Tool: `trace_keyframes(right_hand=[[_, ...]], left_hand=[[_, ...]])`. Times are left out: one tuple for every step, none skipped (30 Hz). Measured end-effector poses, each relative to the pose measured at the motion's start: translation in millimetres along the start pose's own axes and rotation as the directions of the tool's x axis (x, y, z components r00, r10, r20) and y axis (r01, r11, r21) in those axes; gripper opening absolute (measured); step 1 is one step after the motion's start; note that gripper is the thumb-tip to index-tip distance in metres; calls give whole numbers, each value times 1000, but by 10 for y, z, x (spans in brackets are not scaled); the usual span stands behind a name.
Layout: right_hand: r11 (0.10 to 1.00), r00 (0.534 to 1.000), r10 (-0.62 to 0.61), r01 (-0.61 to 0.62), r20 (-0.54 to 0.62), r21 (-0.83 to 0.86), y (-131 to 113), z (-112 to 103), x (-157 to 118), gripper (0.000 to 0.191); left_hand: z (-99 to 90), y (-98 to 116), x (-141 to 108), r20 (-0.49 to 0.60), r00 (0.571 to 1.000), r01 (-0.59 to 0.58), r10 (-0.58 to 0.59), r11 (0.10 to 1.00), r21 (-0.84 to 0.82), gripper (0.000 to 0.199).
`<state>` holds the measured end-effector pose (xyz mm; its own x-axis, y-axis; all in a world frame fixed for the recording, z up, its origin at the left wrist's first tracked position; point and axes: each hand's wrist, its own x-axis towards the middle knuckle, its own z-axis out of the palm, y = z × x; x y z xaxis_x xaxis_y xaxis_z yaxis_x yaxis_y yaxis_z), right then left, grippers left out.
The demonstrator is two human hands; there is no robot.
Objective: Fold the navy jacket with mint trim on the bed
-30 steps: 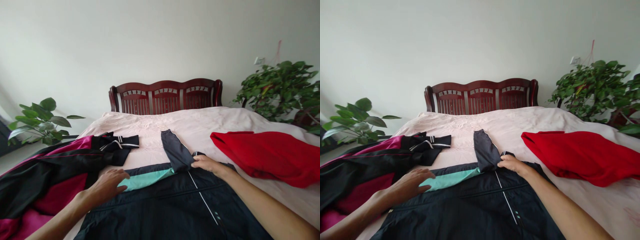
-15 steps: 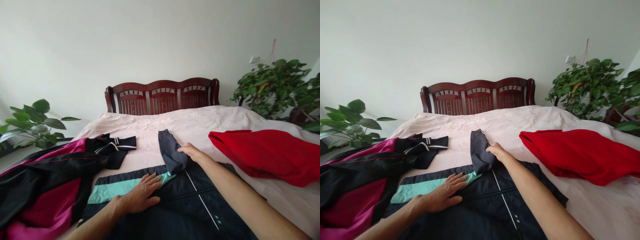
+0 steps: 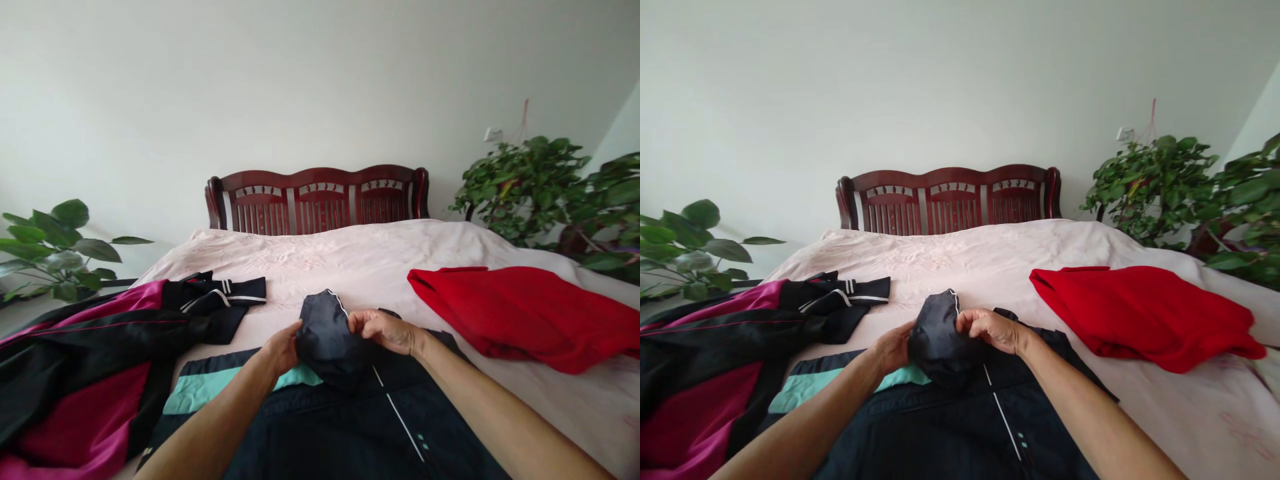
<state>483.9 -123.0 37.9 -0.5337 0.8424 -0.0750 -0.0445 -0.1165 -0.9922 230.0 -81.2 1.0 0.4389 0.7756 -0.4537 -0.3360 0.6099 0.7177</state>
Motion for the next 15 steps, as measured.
trace_keyframes(right_hand=[[998, 999, -11, 9, -32, -64, 7, -3, 20, 20], [986, 997, -31, 19, -73, -163, 12, -13, 39, 18], [955, 992, -59, 24, -111, -294, 18, -29, 55, 18], [896, 987, -87, 18, -136, -443, 28, -50, 65, 20], [807, 985, -107, 4, -138, -591, 44, -74, 68, 25], [695, 986, -111, -11, -122, -719, 65, -98, 62, 29], [576, 990, -101, -21, -96, -817, 88, -121, 50, 32], [463, 994, -87, -21, -69, -886, 112, -141, 32, 32], [365, 995, -87, -17, -52, -931, 135, -158, 12, 31], [290, 994, -101, -12, -44, -957, 155, -171, -7, 31], [241, 992, -122, -9, -40, -970, 171, -182, -24, 31], [216, 989, -143, -9, -41, -976, 184, -191, -36, 31], [214, 986, -162, -5, -41, -977, 193, -199, -43, 32], [230, 983, -179, 4, -39, -973, 199, -206, -45, 32], [256, 980, -194, 17, -34, -967, 202, -212, -44, 32]], left_hand=[[23, 4, 17, -3, 1000, -1, 1, 999, -33, 19], [43, 13, 13, -5, 1000, -9, 9, 998, -65, 18], [60, 32, -15, -3, 1000, -27, 27, 995, -97, 20], [73, 60, -68, 1, 998, -55, 56, 990, -130, 22], [82, 98, -147, 5, 996, -92, 94, 982, -163, 26], [84, 142, -249, 9, 990, -136, 140, 971, -195, 30], [76, 187, -371, 15, 980, -190, 199, 955, -225, 35], [54, 227, -505, 27, 964, -249, 265, 934, -256, 41], [14, 257, -642, 43, 944, -301, 326, 910, -286, 46], [-48, 274, -775, 58, 925, -338, 374, 886, -317, 51], [-135, 278, -893, 67, 912, -358, 404, 867, -346, 53], [-244, 271, -990, 61, 910, -362, 411, 856, -368, 52], [-373, 256, -1061, 33, 915, -361, 403, 851, -380, 49], [-517, 237, -1105, -13, 923, -360, 384, 852, -379, 46], [-666, 221, -1125, -73, 931, -358, 357, 860, -364, 44]])
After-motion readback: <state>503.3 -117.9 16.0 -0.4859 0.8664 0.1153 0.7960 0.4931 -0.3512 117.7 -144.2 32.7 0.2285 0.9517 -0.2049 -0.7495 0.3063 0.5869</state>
